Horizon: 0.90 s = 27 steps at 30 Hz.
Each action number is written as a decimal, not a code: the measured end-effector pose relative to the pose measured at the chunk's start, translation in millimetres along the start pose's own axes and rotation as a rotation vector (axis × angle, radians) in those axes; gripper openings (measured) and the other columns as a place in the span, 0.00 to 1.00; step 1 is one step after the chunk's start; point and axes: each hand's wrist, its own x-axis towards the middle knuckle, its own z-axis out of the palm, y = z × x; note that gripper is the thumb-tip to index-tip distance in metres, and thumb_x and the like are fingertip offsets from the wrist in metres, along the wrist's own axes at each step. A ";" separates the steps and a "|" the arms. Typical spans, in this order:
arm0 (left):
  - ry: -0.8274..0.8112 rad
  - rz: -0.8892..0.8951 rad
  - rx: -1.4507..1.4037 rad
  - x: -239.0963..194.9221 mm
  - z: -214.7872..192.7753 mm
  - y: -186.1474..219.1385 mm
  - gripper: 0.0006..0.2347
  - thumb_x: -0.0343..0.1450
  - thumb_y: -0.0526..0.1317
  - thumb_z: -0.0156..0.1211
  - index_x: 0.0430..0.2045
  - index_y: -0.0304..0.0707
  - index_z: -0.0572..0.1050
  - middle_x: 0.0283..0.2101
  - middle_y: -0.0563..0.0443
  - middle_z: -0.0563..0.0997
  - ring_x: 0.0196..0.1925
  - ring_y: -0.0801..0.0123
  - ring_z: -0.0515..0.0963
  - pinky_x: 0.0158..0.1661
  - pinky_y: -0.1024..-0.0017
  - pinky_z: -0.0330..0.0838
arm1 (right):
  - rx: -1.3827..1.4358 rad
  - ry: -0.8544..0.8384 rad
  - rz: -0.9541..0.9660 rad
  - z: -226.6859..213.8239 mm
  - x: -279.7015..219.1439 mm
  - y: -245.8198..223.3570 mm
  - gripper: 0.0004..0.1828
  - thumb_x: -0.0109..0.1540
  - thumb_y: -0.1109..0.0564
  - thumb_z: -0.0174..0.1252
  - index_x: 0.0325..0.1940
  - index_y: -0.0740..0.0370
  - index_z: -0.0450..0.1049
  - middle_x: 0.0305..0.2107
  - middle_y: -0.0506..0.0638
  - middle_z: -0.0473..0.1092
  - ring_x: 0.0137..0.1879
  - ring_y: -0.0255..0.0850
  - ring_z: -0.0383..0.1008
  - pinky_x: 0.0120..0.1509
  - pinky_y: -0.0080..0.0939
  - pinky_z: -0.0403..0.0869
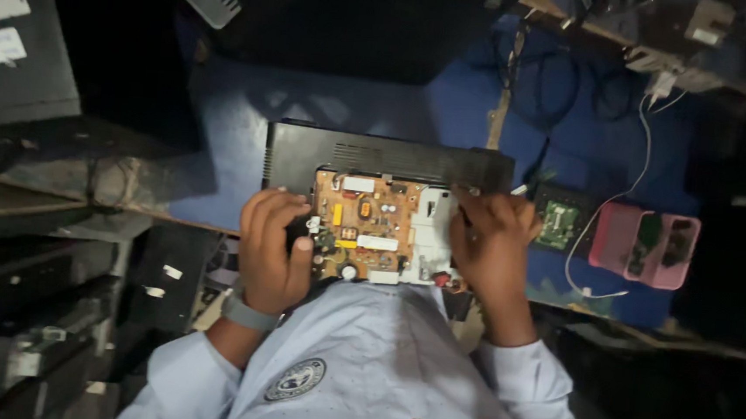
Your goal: The person uses a screwdriver to remove and reinsert screws on the back panel of an open CRT television, repeatedly adjusting components on the exposed circuit board. The person handles the screwdriver and occasionally touches the board while working.
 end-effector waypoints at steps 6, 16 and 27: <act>0.013 0.018 0.004 -1.5 1.1 -0.3 0.13 0.77 0.42 0.49 0.47 0.29 0.72 0.53 0.35 0.76 0.61 0.40 0.72 0.65 0.48 0.64 | 0.020 0.047 -0.026 1.8 -3.3 2.5 0.20 0.59 0.57 0.65 0.56 0.51 0.81 0.43 0.46 0.72 0.56 0.50 0.64 0.60 0.56 0.60; 0.013 0.033 0.003 -3.6 1.5 -0.6 0.14 0.78 0.44 0.47 0.47 0.29 0.72 0.53 0.35 0.76 0.61 0.41 0.72 0.65 0.49 0.62 | -0.017 0.053 0.010 6.8 -7.0 4.0 0.19 0.60 0.54 0.65 0.57 0.48 0.82 0.40 0.45 0.71 0.57 0.49 0.64 0.62 0.56 0.59; 0.006 0.077 0.007 -0.9 2.8 -4.8 0.15 0.78 0.44 0.47 0.47 0.29 0.73 0.53 0.34 0.76 0.59 0.41 0.72 0.64 0.48 0.62 | -0.069 0.019 0.053 2.1 -0.1 -3.9 0.21 0.57 0.55 0.65 0.54 0.45 0.83 0.36 0.44 0.71 0.53 0.49 0.65 0.59 0.61 0.58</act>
